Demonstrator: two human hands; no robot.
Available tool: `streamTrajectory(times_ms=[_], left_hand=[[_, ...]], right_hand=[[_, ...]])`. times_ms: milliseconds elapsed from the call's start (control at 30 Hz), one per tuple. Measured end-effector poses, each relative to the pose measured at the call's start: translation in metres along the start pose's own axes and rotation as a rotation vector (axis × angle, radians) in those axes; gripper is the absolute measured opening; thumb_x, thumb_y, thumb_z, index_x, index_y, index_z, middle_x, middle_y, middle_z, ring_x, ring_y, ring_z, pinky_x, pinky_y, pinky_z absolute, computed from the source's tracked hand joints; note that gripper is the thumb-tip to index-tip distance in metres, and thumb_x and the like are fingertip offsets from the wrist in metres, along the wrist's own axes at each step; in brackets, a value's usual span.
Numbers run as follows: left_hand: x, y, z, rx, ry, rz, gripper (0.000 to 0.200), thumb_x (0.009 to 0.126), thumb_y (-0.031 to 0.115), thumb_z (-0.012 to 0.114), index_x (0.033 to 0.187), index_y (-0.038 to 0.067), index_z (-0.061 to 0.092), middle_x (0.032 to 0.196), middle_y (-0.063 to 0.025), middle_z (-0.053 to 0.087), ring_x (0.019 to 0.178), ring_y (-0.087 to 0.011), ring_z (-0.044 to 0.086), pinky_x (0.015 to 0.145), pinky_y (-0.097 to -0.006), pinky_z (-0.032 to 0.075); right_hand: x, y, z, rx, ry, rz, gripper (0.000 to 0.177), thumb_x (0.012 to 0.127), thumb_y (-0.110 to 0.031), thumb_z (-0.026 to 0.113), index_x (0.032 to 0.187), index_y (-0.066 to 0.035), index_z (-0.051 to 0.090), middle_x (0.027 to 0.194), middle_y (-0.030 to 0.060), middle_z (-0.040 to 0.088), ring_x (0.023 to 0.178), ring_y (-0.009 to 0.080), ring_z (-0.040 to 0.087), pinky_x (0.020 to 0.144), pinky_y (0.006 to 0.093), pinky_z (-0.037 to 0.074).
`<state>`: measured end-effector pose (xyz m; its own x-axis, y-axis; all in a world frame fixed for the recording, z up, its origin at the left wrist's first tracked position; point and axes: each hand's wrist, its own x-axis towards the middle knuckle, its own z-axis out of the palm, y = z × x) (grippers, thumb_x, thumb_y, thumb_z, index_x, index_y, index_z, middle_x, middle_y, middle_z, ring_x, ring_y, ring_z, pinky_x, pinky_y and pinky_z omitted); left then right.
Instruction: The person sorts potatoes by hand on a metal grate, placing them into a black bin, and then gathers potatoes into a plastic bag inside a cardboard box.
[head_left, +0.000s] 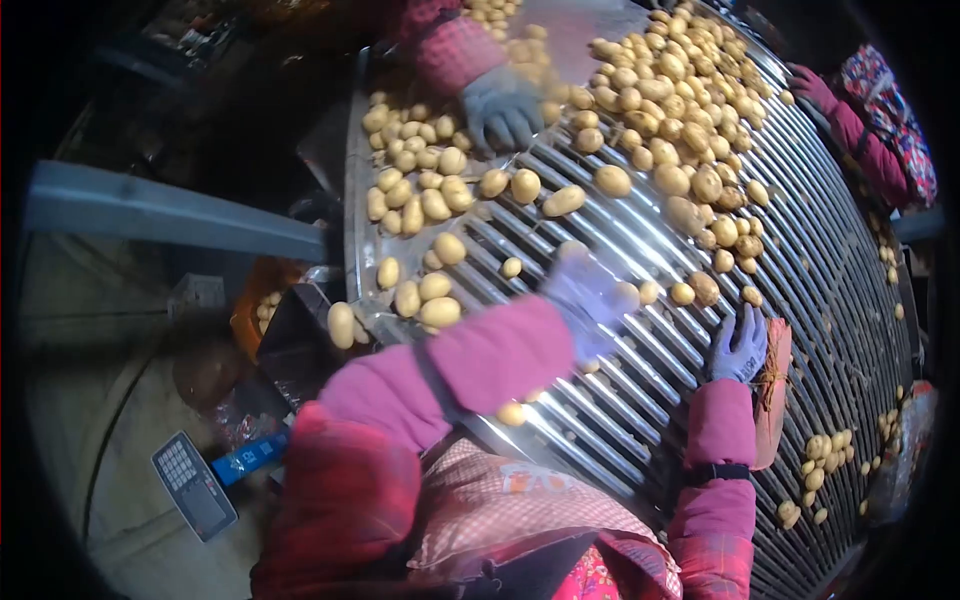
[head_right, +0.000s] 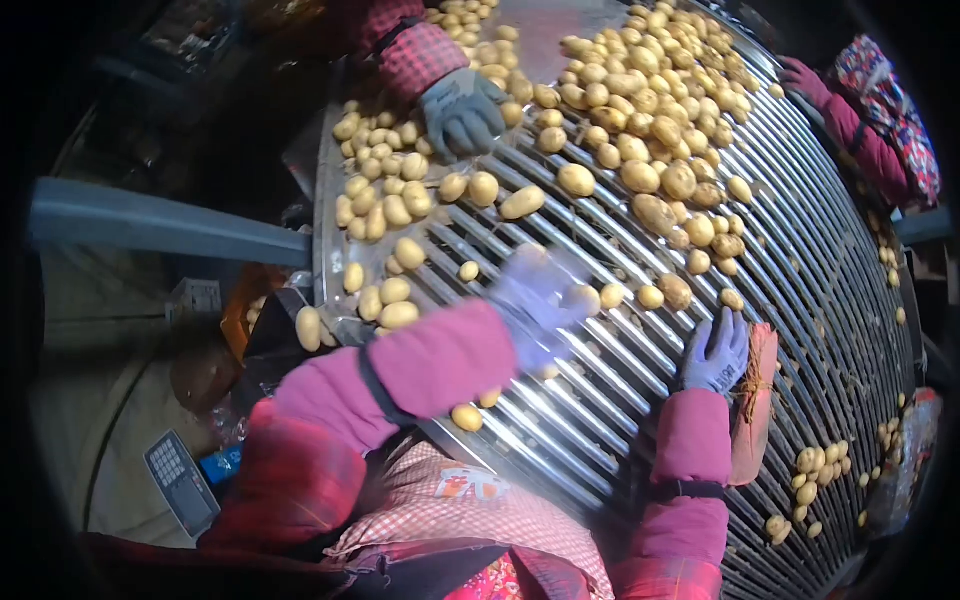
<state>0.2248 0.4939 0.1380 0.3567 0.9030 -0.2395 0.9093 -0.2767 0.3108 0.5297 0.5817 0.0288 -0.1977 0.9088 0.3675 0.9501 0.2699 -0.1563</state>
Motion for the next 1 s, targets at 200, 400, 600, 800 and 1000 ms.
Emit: streamTrajectory(times_ms=[200,400,600,800,1000], left_hand=[[-0.007,-0.014,-0.013,0.213,-0.074,-0.142,0.043,0.075,0.031,0.062,0.114,0.014,0.059,0.129,-0.0103,0.047,0.116,-0.0282,0.043,0.096,-0.0482,0.032],[-0.091,0.014,0.049,-0.151,0.110,0.153,0.041,0.071,0.039,0.063,0.104,0.014,0.062,0.116,-0.0127,0.054,0.114,-0.0312,0.048,0.098,-0.0538,0.032],[-0.112,0.016,0.092,0.036,0.074,-0.055,0.027,0.074,0.034,0.058,0.093,0.016,0.065,0.113,-0.0092,0.055,0.120,-0.0270,0.044,0.105,-0.0524,0.023],[-0.166,-0.005,0.081,0.114,0.657,-0.170,0.029,0.070,0.024,0.062,0.095,0.011,0.061,0.115,-0.0101,0.055,0.113,-0.0291,0.048,0.098,-0.0485,0.031],[-0.175,-0.019,0.080,0.011,0.833,-0.302,0.037,0.071,0.024,0.063,0.106,0.011,0.059,0.113,-0.0133,0.054,0.108,-0.0330,0.050,0.094,-0.0468,0.036]], right_hand=[[-0.001,0.002,0.001,0.049,0.015,0.013,0.040,0.088,-0.028,0.056,0.123,-0.008,0.055,0.125,0.0163,0.053,0.117,0.0335,0.048,0.098,0.0431,0.037],[-0.002,0.007,0.008,0.016,0.074,-0.031,0.040,0.088,-0.030,0.055,0.122,-0.009,0.055,0.124,0.0159,0.054,0.116,0.0341,0.048,0.098,0.0432,0.037],[0.008,0.031,0.010,-0.030,0.039,-0.071,0.041,0.087,-0.029,0.057,0.123,-0.009,0.054,0.124,0.0166,0.053,0.115,0.0338,0.049,0.098,0.0417,0.037],[-0.029,0.094,-0.081,-0.150,-0.007,-0.037,0.068,0.077,-0.026,0.068,0.134,-0.002,0.040,0.133,0.0219,0.044,0.121,0.0342,0.045,0.099,0.0417,0.039],[-0.052,0.127,-0.072,-0.214,-0.318,0.156,0.072,0.077,-0.021,0.065,0.141,-0.017,0.032,0.130,0.0228,0.045,0.119,0.0403,0.044,0.099,0.0452,0.039]])
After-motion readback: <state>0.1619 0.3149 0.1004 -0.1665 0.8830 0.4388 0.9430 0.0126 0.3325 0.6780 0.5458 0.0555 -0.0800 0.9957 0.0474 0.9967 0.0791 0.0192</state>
